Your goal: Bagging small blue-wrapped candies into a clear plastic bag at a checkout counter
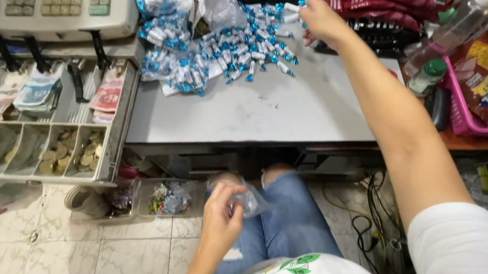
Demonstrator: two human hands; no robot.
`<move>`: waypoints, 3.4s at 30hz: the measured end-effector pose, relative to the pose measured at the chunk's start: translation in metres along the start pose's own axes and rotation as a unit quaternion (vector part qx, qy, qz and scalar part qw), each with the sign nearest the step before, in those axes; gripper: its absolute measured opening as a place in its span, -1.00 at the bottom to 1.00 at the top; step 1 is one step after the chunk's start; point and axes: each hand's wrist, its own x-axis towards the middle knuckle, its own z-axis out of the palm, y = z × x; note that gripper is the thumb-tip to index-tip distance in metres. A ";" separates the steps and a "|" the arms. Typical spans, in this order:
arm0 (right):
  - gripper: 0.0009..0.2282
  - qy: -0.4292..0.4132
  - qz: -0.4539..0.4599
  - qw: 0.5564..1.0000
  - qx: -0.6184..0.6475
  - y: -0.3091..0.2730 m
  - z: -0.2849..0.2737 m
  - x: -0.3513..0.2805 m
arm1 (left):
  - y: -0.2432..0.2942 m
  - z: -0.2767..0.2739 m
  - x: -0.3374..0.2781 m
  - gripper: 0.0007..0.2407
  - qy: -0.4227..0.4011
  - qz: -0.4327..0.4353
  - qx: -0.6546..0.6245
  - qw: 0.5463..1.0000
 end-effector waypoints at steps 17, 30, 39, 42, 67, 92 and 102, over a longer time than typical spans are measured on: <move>-0.79 -0.222 -0.050 0.903 0.364 0.014 0.103 -0.275 | -0.014 0.035 0.022 -0.71 -0.013 -0.029 -0.185 0.982; -0.81 -0.058 -0.294 0.954 0.007 0.010 0.146 -0.326 | -0.019 0.058 0.014 -0.58 -0.010 -0.008 -0.143 0.990; -0.86 -0.087 -0.245 0.964 0.063 0.013 0.151 -0.336 | -0.020 0.063 0.005 -0.53 -0.038 -0.022 -0.204 0.978; -0.84 -0.047 -0.246 0.951 0.181 0.005 0.147 -0.342 | -0.021 0.062 0.007 -0.51 -0.034 -0.044 -0.229 0.972; -0.73 -0.302 -0.158 0.936 -0.089 -0.037 0.119 -0.319 | -0.020 0.059 0.007 -0.71 0.087 -0.058 -0.141 0.984; -0.17 -0.016 -0.160 0.966 -0.205 -0.014 0.038 -0.093 | 0.004 0.050 -0.007 -0.82 0.060 0.207 0.152 0.965; -0.87 0.034 -0.258 0.921 -0.290 0.032 0.074 -0.061 | -0.035 0.044 -0.007 -0.81 -0.004 0.165 0.129 0.978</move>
